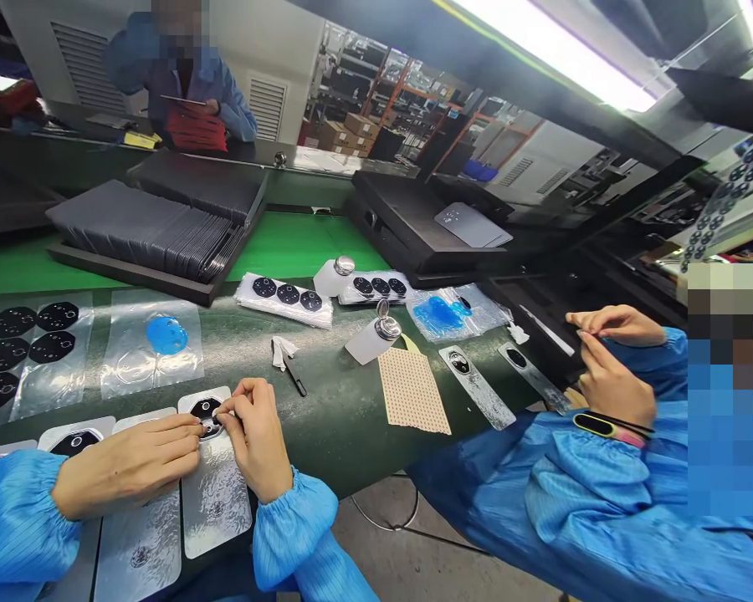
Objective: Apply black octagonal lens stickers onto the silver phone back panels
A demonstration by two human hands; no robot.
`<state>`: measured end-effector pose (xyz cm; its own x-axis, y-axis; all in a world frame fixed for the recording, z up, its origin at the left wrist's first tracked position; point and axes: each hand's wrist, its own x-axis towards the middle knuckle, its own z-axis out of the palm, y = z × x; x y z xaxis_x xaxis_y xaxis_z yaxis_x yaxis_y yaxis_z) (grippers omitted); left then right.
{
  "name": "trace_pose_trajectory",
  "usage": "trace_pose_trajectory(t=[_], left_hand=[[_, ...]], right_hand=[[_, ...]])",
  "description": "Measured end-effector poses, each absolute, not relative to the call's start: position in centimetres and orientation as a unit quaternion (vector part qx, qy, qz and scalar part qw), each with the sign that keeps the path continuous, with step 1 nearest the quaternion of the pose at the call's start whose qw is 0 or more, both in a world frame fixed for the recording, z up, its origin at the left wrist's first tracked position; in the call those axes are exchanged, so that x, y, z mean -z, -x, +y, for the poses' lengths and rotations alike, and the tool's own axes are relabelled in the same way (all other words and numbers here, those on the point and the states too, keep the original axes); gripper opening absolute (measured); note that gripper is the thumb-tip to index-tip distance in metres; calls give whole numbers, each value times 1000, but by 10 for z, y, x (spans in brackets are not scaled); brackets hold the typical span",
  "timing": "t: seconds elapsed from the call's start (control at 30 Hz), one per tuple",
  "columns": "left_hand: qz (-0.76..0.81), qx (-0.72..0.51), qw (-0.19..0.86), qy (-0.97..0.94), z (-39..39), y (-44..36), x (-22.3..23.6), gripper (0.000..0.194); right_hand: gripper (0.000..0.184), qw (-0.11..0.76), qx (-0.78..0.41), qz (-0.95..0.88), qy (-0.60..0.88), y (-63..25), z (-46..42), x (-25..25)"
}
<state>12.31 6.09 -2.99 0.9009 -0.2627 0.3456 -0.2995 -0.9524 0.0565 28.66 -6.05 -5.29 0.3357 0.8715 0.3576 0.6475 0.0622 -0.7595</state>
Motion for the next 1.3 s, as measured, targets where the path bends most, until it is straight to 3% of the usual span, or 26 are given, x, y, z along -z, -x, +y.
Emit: trace_pose_trajectory(t=[0.43,1.3], left_hand=[[-145,-188,41,-970,59,-123,32,29],[-139,-172,36,-975,57,-122,35,28]], right_hand=[[27,303,50,-664,682,-274,-67,55],[25,295,100,-673,671,-277,-63,50]])
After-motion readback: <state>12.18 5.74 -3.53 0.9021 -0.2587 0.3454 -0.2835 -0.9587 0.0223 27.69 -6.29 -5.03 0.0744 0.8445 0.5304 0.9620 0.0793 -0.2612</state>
